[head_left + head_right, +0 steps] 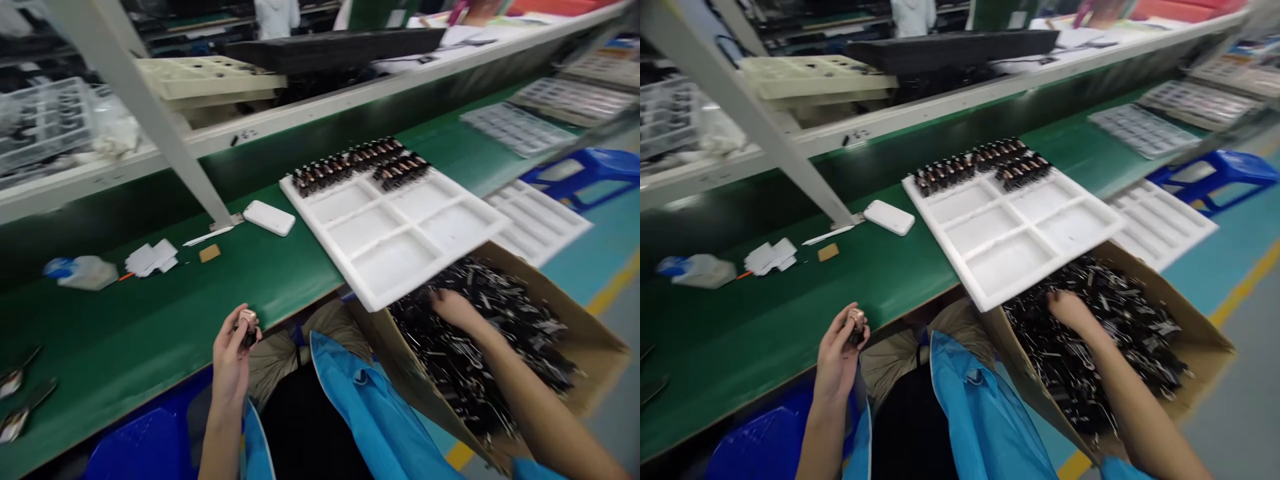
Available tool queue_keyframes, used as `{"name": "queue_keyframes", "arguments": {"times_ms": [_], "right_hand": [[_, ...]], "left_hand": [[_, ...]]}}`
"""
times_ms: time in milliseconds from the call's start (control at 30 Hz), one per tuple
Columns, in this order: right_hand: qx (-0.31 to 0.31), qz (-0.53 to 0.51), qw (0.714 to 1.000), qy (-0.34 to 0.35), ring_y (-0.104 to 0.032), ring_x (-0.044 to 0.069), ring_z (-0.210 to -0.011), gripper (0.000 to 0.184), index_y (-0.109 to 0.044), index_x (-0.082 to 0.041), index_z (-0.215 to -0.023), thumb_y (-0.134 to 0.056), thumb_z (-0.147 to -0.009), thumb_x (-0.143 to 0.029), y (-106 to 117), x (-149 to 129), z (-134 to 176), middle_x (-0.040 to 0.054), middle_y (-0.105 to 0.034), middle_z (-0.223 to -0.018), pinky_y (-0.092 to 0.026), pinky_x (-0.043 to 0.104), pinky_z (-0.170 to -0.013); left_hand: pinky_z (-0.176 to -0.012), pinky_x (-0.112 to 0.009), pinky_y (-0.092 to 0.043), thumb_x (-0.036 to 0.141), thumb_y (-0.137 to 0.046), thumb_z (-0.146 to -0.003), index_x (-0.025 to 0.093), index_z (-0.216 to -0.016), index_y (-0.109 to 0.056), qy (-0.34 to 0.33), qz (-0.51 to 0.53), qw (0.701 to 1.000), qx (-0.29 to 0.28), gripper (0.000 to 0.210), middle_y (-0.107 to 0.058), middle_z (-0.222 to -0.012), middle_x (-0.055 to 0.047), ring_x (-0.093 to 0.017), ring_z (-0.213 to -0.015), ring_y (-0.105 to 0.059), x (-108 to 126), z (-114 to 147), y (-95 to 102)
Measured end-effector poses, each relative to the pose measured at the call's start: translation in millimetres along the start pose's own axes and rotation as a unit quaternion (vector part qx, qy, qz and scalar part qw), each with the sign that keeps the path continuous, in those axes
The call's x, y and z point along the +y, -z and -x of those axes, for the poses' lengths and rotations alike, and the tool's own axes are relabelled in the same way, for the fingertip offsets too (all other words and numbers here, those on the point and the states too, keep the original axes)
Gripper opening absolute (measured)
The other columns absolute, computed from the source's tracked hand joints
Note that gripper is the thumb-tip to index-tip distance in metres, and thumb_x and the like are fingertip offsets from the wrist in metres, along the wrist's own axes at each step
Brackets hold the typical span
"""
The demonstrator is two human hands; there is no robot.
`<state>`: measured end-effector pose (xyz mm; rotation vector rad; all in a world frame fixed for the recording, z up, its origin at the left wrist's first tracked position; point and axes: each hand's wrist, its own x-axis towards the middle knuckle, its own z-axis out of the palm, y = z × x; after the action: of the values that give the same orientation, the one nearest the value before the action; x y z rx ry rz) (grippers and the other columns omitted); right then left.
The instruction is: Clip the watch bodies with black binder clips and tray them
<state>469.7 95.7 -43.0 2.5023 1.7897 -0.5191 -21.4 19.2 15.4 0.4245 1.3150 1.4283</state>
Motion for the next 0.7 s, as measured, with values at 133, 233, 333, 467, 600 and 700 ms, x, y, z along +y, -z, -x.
{"name": "queue_keyframes", "arguments": {"times_ms": [133, 233, 333, 467, 600, 700], "right_hand": [[0.066, -0.294, 0.954, 0.008, -0.075, 0.031, -0.077, 0.050, -0.067, -0.026, -0.071, -0.039, -0.105, -0.048, 36.7, 1.3, 9.8, 0.0190, -0.074, -0.085, -0.060, 0.045, -0.066], [-0.009, -0.560, 0.828, 0.013, -0.073, 0.031, -0.076, 0.037, -0.078, -0.026, -0.078, -0.078, -0.085, -0.063, 36.7, -43.0, 33.8, 0.0172, -0.075, -0.087, -0.059, 0.045, -0.065], [-0.267, -0.584, 0.761, 0.092, -0.070, 0.026, -0.073, 0.043, -0.077, -0.022, -0.078, -0.088, -0.079, -0.063, 13.6, -122.6, 71.0, 0.0111, -0.074, -0.083, -0.060, 0.041, -0.068], [-0.530, -0.577, 0.573, 0.241, -0.072, 0.020, -0.079, 0.044, -0.072, -0.018, -0.081, -0.091, -0.081, -0.058, -21.3, -214.6, 113.0, 0.0053, -0.075, -0.083, -0.057, 0.033, -0.078], [-0.596, -0.594, 0.476, 0.256, -0.075, 0.020, -0.082, 0.042, -0.070, -0.017, -0.094, -0.087, -0.089, -0.055, -30.8, -245.8, 126.4, 0.0067, -0.077, -0.088, -0.056, 0.033, -0.079], [-0.576, -0.636, 0.460, 0.226, -0.072, 0.019, -0.075, 0.056, -0.070, -0.019, -0.110, -0.097, -0.077, -0.055, -27.9, -252.9, 121.1, 0.0048, -0.075, -0.088, -0.055, 0.030, -0.073]], "left_hand": [[-0.056, -0.023, -0.045, 0.038, -0.090, -0.079, 0.019, -0.109, -0.074, -0.019, -0.003, 1.000, -0.006, 0.039, -0.076, -0.090, -0.005, -0.013, -0.065, -0.066, 3.3, 2.0, 3.0], [-0.057, -0.024, -0.047, 0.037, -0.092, -0.076, 0.019, -0.107, -0.077, -0.029, -0.013, 0.999, -0.021, 0.039, -0.077, -0.089, -0.005, -0.014, -0.064, -0.067, 7.5, 3.4, 1.9], [-0.062, -0.027, -0.053, 0.037, -0.094, -0.072, 0.017, -0.104, -0.082, -0.030, -0.031, 0.998, -0.044, 0.040, -0.078, -0.087, -0.006, -0.015, -0.064, -0.068, 13.5, 6.4, -0.4], [-0.062, -0.026, -0.057, 0.035, -0.095, -0.071, 0.016, -0.102, -0.086, -0.009, -0.030, 0.995, -0.099, 0.037, -0.077, -0.082, -0.007, -0.015, -0.067, -0.065, 24.0, 16.1, -0.2], [-0.056, -0.023, -0.055, 0.036, -0.096, -0.071, 0.017, -0.101, -0.087, 0.008, 0.004, 0.990, -0.140, 0.037, -0.073, -0.076, -0.006, -0.014, -0.067, -0.063, 33.1, 29.9, 6.6], [-0.054, -0.022, -0.055, 0.036, -0.095, -0.072, 0.016, -0.099, -0.087, 0.013, 0.013, 0.987, -0.158, 0.035, -0.070, -0.070, -0.005, -0.014, -0.064, -0.062, 36.4, 36.7, 11.2]]}}
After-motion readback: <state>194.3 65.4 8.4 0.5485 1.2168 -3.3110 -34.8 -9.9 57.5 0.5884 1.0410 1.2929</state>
